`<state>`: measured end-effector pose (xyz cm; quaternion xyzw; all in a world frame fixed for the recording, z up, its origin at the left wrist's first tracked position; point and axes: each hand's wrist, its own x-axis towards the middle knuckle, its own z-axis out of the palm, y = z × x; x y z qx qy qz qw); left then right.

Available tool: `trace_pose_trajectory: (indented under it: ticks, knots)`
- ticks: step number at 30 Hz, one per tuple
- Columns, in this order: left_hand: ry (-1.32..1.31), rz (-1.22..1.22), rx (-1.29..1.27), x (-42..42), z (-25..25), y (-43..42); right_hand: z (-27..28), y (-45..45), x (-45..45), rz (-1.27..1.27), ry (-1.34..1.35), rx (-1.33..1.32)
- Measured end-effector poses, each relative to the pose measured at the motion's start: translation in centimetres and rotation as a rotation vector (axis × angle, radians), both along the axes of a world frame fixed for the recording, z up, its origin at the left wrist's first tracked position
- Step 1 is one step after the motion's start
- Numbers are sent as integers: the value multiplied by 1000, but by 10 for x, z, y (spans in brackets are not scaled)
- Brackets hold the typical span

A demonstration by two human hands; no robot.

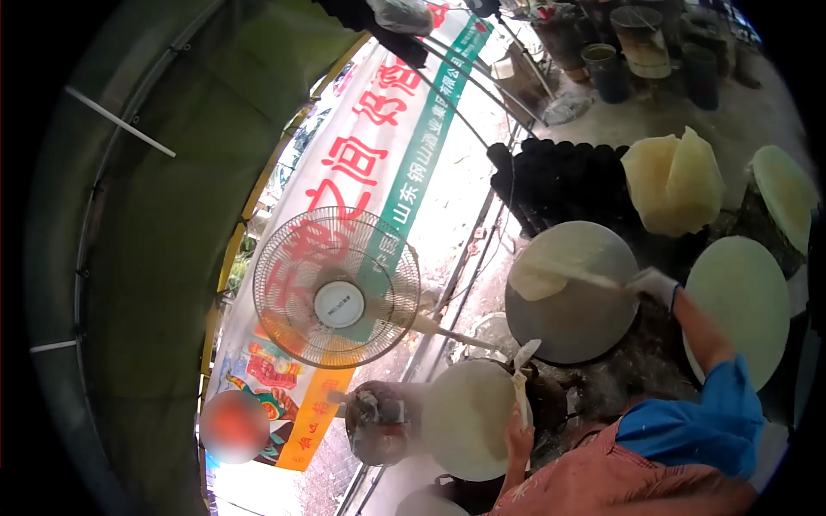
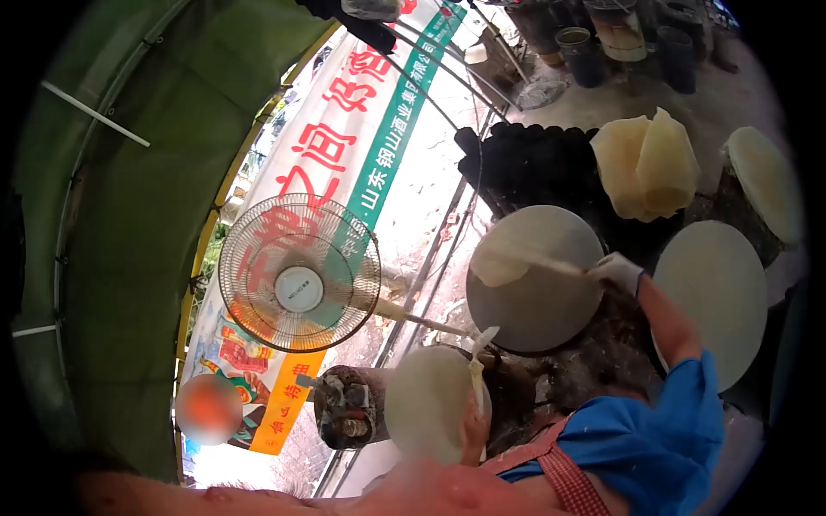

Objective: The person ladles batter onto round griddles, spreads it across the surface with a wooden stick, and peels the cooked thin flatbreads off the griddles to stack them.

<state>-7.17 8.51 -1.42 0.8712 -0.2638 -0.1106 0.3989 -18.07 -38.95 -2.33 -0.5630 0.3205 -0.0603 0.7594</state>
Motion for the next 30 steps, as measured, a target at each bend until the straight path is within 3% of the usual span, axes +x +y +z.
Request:
trace_pose_trajectory:
  ticks: [2, 5, 8, 10, 11, 12, 13, 16, 18, 20, 22, 23, 28, 30]
  knots:
    - [11, 40, 49, -8, 13, -9, -16, -36, 30, -230, 118, 148]
    - [11, 55, 44, -12, 12, -5, -20, -10, 45, 67, 168, -95]
    - [75, 111, -22, -28, 12, -1, -5, -7, 13, 264, 105, -88]
    - [115, 171, -124, -41, 16, 1, 7, -40, 17, 249, 165, -173]
    - [143, 205, -109, -45, 23, 0, -22, -63, 26, 152, -97, -95]
    - [179, 237, -86, -54, 30, -1, 2, -66, 47, -2, 194, 20]
    - [224, 267, -64, -63, 33, -1, 3, -73, 62, 52, 187, -45]
    - [136, 298, 56, -71, 27, 2, -62, -61, 79, 284, 99, -205]
    - [261, 389, 98, -76, 43, -5, -122, -64, 61, 443, -39, -217]
    - [423, 502, 118, -84, 63, -15, -38, -55, 29, 466, 140, -106]
    - [471, 556, 110, -88, 62, -10, -78, -91, 52, 505, -15, -107]
    - [424, 552, 96, -89, 50, -2, -2, -67, 64, 296, -176, 0]
    - [251, 510, 86, -99, 36, 10, -95, -82, 67, 445, 6, -50]
    - [263, 519, 78, -104, 34, 14, -99, -77, 77, 544, 74, -101]
